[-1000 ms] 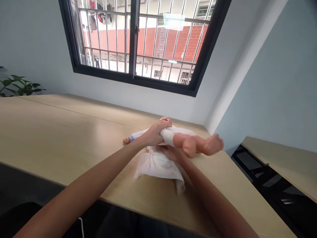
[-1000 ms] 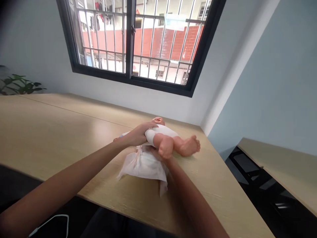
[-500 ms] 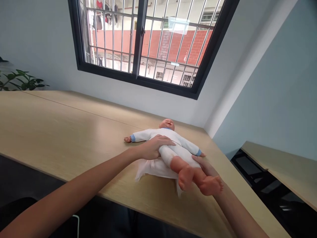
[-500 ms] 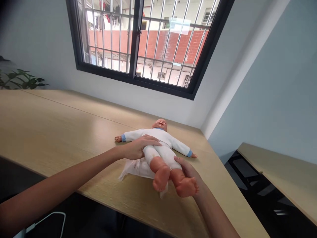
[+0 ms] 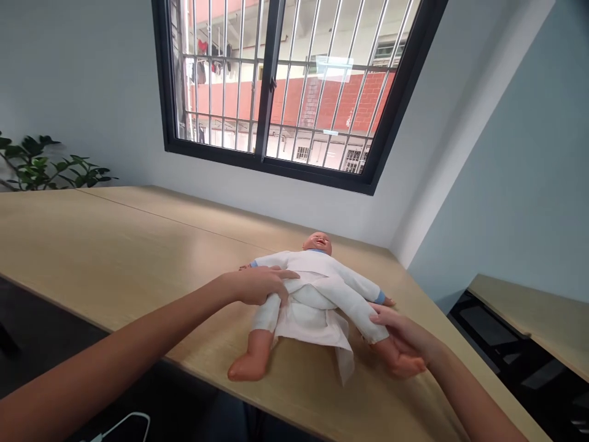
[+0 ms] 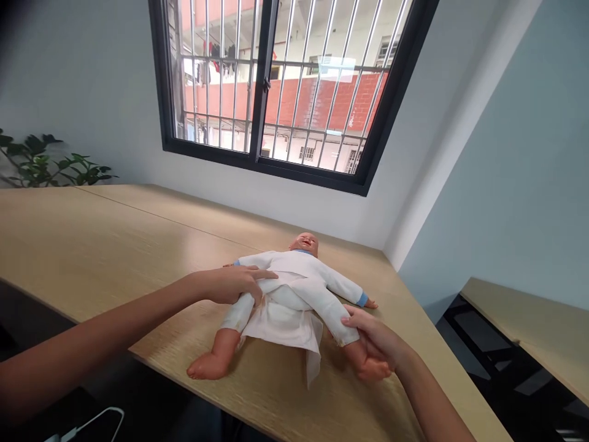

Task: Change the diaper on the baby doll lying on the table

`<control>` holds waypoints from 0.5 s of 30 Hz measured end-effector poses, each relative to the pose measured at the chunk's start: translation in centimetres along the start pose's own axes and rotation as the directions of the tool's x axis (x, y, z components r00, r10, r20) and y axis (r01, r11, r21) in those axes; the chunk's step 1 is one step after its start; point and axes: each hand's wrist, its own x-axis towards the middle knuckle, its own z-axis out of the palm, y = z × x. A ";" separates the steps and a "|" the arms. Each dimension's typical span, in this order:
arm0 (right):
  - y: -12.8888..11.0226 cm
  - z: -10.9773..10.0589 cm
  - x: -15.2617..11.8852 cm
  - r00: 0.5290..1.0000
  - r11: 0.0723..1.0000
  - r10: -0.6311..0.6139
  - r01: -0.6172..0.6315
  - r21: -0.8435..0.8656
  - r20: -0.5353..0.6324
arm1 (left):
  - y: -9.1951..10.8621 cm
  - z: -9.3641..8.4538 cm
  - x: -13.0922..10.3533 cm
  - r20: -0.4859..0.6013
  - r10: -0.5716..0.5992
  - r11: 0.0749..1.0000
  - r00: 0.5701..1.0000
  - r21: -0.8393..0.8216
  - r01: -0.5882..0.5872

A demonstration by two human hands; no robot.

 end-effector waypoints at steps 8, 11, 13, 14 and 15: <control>0.1 0.4 -0.5 0.997 0.965 0.065 -0.054 -0.256 0.033 | -1.4 -0.1 0.7 -0.092 0.014 0.980 0.996 -0.194 -0.031; -0.7 1.7 -1.2 0.992 0.829 0.035 -0.095 -0.550 -0.119 | -3.9 0.1 1.9 -0.253 -0.200 0.972 0.947 -0.170 0.160; -1.3 3.5 -1.7 0.943 0.595 -0.171 -0.131 -0.793 -0.284 | -5.8 0.5 3.0 -0.319 -0.360 0.933 0.876 -0.117 0.341; -1.5 4.7 -1.8 0.897 0.453 -0.313 -0.148 -0.879 -0.313 | -6.6 0.8 3.6 -0.334 -0.409 0.911 0.849 -0.100 0.400; -1.7 6.0 -1.8 0.842 0.316 -0.448 -0.167 -0.934 -0.302 | -7.3 1.0 4.3 -0.335 -0.438 0.896 0.834 -0.090 0.434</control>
